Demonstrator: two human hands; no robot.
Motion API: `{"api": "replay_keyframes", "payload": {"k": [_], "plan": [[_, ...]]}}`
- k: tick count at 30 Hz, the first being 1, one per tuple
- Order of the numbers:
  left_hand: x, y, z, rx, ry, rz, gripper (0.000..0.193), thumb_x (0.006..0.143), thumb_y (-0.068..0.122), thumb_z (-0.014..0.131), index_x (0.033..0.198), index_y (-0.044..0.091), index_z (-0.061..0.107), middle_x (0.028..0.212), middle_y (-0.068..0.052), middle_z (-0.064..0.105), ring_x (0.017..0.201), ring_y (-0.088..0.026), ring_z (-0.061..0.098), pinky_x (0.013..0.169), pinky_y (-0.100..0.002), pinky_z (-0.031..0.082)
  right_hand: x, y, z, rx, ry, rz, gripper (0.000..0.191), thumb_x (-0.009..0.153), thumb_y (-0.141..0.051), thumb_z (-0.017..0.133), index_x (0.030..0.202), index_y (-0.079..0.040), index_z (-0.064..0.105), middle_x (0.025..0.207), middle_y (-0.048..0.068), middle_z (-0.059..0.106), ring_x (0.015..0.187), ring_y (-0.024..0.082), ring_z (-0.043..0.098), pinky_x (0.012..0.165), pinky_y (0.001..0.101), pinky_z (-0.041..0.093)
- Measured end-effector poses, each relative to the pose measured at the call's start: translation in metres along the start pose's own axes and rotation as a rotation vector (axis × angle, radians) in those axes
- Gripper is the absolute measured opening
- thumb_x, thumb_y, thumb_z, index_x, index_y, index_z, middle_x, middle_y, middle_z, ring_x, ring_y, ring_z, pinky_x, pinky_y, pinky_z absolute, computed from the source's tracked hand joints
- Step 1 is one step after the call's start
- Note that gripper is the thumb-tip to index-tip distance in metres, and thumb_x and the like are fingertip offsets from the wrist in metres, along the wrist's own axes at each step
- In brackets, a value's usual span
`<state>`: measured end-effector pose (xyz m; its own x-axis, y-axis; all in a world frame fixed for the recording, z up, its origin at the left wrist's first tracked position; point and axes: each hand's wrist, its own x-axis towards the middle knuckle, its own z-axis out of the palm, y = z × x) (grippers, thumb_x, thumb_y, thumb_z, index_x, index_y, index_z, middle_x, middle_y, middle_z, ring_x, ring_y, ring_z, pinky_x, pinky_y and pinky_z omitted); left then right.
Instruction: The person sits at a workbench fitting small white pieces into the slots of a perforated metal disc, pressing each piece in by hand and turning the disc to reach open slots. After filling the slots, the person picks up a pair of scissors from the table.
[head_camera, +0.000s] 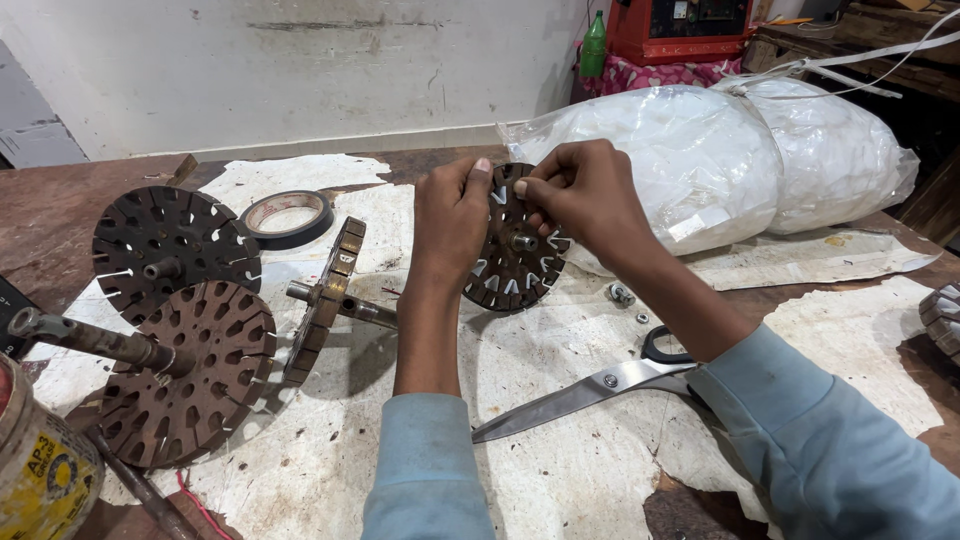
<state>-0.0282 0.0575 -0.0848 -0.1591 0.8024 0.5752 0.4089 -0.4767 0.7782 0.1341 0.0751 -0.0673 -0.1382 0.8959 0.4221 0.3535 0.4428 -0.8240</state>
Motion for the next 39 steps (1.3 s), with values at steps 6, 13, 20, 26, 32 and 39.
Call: {"api": "replay_keyframes", "payload": {"k": [6,13,20,26,32,39], "plan": [[0.004,-0.016,0.000,0.039,0.027,0.050,0.037,0.102,0.024,0.052,0.085,-0.003,0.070,0.064,-0.013,0.064,0.058,-0.020,0.057,0.060,-0.043,0.045,-0.007,-0.004,0.007,-0.127,0.053,-0.161,0.014,0.089,-0.010,0.078,0.091,0.004,0.074,0.070,0.009,0.075,0.056,0.009,0.070,0.047,0.0240,0.056],[0.007,-0.012,0.001,0.119,0.056,0.083,0.039,0.094,0.037,0.066,0.104,0.001,0.078,0.087,-0.019,0.078,0.081,-0.029,0.077,0.076,-0.042,0.058,-0.001,0.000,0.007,-0.091,0.059,-0.155,0.014,0.087,-0.009,0.079,0.090,0.004,0.074,0.071,0.009,0.075,0.057,0.009,0.069,0.048,0.0244,0.054],[0.007,-0.014,-0.008,0.219,-0.034,-0.138,0.064,0.081,0.057,0.074,0.119,0.005,0.071,0.099,-0.022,0.078,0.096,-0.030,0.079,0.084,-0.044,0.061,0.003,0.022,0.020,-0.125,0.041,-0.309,0.012,0.085,-0.007,0.080,0.093,0.000,0.075,0.079,0.006,0.077,0.070,0.006,0.072,0.062,0.0224,0.060],[0.010,-0.015,-0.009,0.462,-0.091,-0.200,0.075,0.074,0.064,0.075,0.128,0.013,0.062,0.113,-0.016,0.071,0.110,-0.031,0.068,0.091,-0.050,0.054,0.006,0.026,0.020,-0.098,-0.042,-0.323,0.016,0.084,-0.007,0.083,0.095,0.000,0.071,0.082,0.003,0.074,0.076,0.007,0.070,0.068,0.0244,0.061],[0.007,-0.018,-0.010,0.426,-0.055,-0.135,0.072,0.078,0.063,0.075,0.125,0.011,0.063,0.116,-0.015,0.071,0.115,-0.032,0.065,0.093,-0.050,0.052,0.004,0.016,0.013,-0.260,-0.060,-0.208,0.034,0.072,-0.010,0.091,0.102,-0.009,0.075,0.093,0.007,0.073,0.080,0.014,0.067,0.068,0.0308,0.060],[0.005,-0.019,-0.015,0.256,-0.073,-0.087,0.055,0.081,0.046,0.077,0.119,0.009,0.067,0.110,-0.015,0.076,0.105,-0.030,0.074,0.091,-0.046,0.056,0.006,0.033,0.014,-0.140,-0.172,-0.514,0.059,0.100,-0.021,0.071,0.152,-0.005,0.049,0.143,0.020,0.050,0.130,0.032,0.046,0.105,0.0455,0.046]]}}
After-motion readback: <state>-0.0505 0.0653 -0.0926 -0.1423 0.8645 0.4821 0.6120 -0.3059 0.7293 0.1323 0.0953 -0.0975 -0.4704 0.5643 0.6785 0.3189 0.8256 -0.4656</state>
